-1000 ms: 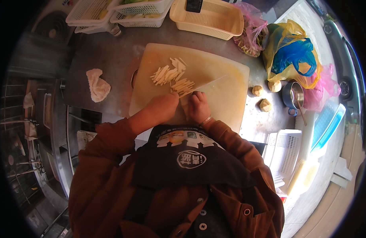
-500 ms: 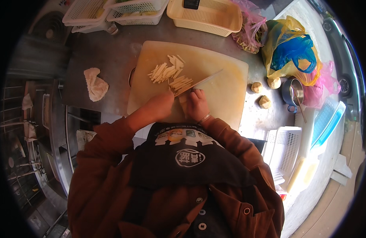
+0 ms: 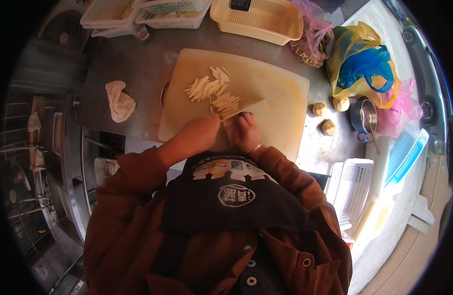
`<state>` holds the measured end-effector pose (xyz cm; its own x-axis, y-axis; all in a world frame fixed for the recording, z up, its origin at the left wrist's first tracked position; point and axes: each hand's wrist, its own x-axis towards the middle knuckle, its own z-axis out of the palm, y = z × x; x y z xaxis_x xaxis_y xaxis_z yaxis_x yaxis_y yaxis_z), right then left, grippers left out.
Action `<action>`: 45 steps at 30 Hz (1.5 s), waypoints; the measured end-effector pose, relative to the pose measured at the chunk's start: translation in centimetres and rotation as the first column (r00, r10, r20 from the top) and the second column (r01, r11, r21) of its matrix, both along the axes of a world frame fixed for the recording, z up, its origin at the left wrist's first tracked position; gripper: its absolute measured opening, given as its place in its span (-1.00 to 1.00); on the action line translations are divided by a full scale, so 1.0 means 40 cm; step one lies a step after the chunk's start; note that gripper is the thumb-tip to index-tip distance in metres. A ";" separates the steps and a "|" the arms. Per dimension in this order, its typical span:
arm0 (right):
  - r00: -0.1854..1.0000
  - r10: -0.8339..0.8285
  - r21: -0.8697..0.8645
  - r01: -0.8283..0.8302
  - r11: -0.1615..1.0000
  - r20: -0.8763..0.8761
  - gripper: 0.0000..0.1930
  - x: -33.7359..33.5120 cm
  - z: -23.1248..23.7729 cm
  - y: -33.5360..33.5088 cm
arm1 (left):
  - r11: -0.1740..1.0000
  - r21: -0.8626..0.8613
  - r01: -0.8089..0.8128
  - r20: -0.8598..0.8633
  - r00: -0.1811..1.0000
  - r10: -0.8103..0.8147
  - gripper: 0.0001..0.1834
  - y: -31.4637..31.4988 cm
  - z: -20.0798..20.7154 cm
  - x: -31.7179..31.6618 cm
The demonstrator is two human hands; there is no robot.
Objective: The person slices peeled root vegetables into thin strips on a cutting board using a knife. The person repeatedly slices the vegetables and gathers the strips on the board.
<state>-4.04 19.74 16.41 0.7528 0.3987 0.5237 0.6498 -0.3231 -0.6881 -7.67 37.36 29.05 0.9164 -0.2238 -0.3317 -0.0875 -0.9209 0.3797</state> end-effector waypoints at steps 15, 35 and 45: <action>1.000 -0.017 0.039 0.017 0.999 0.006 -0.83 0.003 -0.011 -0.002 | 0.996 -0.032 -0.087 -0.040 0.995 0.086 -0.86 -0.008 -0.010 0.023; 1.000 -0.015 0.025 0.015 1.000 0.017 -0.81 -0.010 -0.011 -0.013 | 1.000 -0.029 -0.001 -0.028 1.000 0.001 -0.84 -0.008 0.030 -0.001; 1.000 -0.016 0.011 0.016 1.000 0.000 -0.81 -0.009 -0.020 -0.016 | 0.996 -0.091 -0.021 0.136 0.990 0.033 -0.77 -0.015 -0.105 -0.016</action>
